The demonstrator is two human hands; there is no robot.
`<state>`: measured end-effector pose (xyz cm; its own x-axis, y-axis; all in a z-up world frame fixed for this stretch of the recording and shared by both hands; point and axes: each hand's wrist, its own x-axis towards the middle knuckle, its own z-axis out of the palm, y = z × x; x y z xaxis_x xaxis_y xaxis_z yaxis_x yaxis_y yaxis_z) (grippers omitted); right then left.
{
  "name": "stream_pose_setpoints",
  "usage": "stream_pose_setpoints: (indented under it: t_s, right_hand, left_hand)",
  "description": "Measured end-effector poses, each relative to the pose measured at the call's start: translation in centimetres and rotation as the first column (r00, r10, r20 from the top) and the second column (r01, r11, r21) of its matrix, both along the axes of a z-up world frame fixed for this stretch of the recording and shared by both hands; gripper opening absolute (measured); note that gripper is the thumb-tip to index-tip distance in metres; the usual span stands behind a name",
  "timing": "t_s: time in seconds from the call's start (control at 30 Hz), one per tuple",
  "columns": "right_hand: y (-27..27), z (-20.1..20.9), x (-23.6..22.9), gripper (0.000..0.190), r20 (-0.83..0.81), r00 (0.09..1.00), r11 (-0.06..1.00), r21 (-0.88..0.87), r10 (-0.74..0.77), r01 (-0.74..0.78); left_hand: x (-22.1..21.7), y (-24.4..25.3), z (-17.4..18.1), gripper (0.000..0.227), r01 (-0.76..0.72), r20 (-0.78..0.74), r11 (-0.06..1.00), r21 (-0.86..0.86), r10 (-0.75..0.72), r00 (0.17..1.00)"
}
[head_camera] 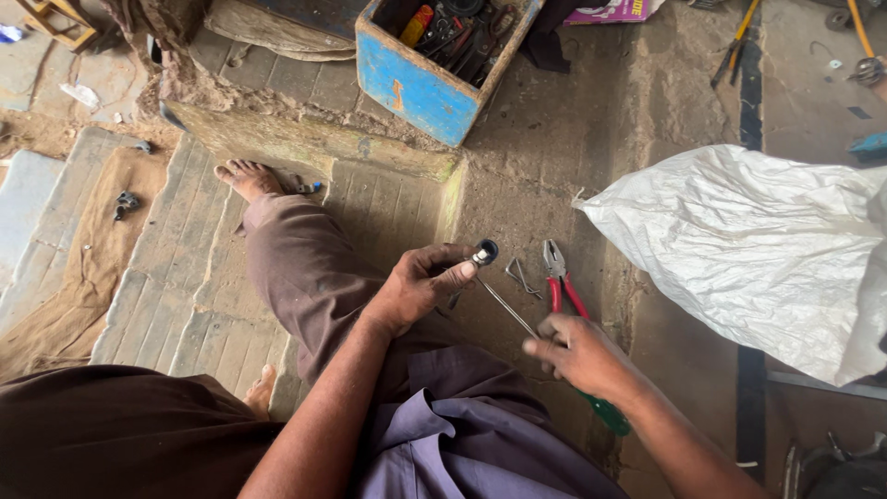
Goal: The person sits on the floor and assembles a small mechanical part using a screwdriver and pliers. They pick up a metal component, insert a screw, and tighten it with the screwdriver, then use pliers to adjust a small metal ring on the assembly.
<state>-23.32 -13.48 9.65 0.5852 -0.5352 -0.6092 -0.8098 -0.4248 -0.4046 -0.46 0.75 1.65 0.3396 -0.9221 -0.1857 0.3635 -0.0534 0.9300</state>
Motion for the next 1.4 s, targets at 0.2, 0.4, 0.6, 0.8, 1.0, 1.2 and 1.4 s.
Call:
stream_pose_setpoints:
  t_s: [0.2, 0.4, 0.6, 0.8, 1.0, 1.2, 1.4]
  right_hand:
    - [-0.4, -0.6, 0.6, 0.032, 0.073, 0.995, 0.996, 0.069, -0.064, 0.058]
    - [-0.5, -1.6, 1.6, 0.026, 0.023, 1.0, 0.99, 0.138, -0.007, 0.004]
    - [-1.6, -5.8, 0.3, 0.048, 0.01, 1.0, 0.998, -0.069, -0.004, 0.004]
    - [-1.5, -7.9, -1.2, 0.042, 0.135, 0.97, 0.926, -0.35, 0.201, -0.143]
    - [-0.3, -4.3, 1.4, 0.021, 0.439, 0.897, 0.914, -0.384, 0.057, 0.13]
    - [0.5, -1.3, 5.8, 0.016, 0.574, 0.763, 0.895, -0.445, 0.296, -0.013]
    - [0.4, -2.0, 6.2, 0.015, 0.633, 0.715, 0.918, -0.395, 0.296, -0.03]
  left_hand:
    - [0.0, -0.2, -0.2, 0.05, 0.001, 0.024, 1.0, 0.03, -0.002, 1.0]
    - [0.1, -0.1, -0.1, 0.051, 0.025, 0.007, 0.999, 0.048, -0.025, 1.0]
    - [0.0, -0.1, -0.5, 0.051, -0.002, -0.017, 1.0, -0.013, 0.002, 1.0]
    - [0.1, 0.0, 0.6, 0.053, -0.101, -0.192, 0.995, 0.001, 0.099, 0.976]
    - [-3.3, -1.6, 1.8, 0.05, -0.072, -0.271, 0.992, 0.101, 0.097, 0.958]
    - [-3.8, -2.0, 0.6, 0.047, 0.015, -0.299, 0.992, 0.124, 0.023, 0.954]
    - [-3.1, -2.3, -1.7, 0.046, -0.012, -0.444, 0.996, 0.086, 0.049, 0.895]
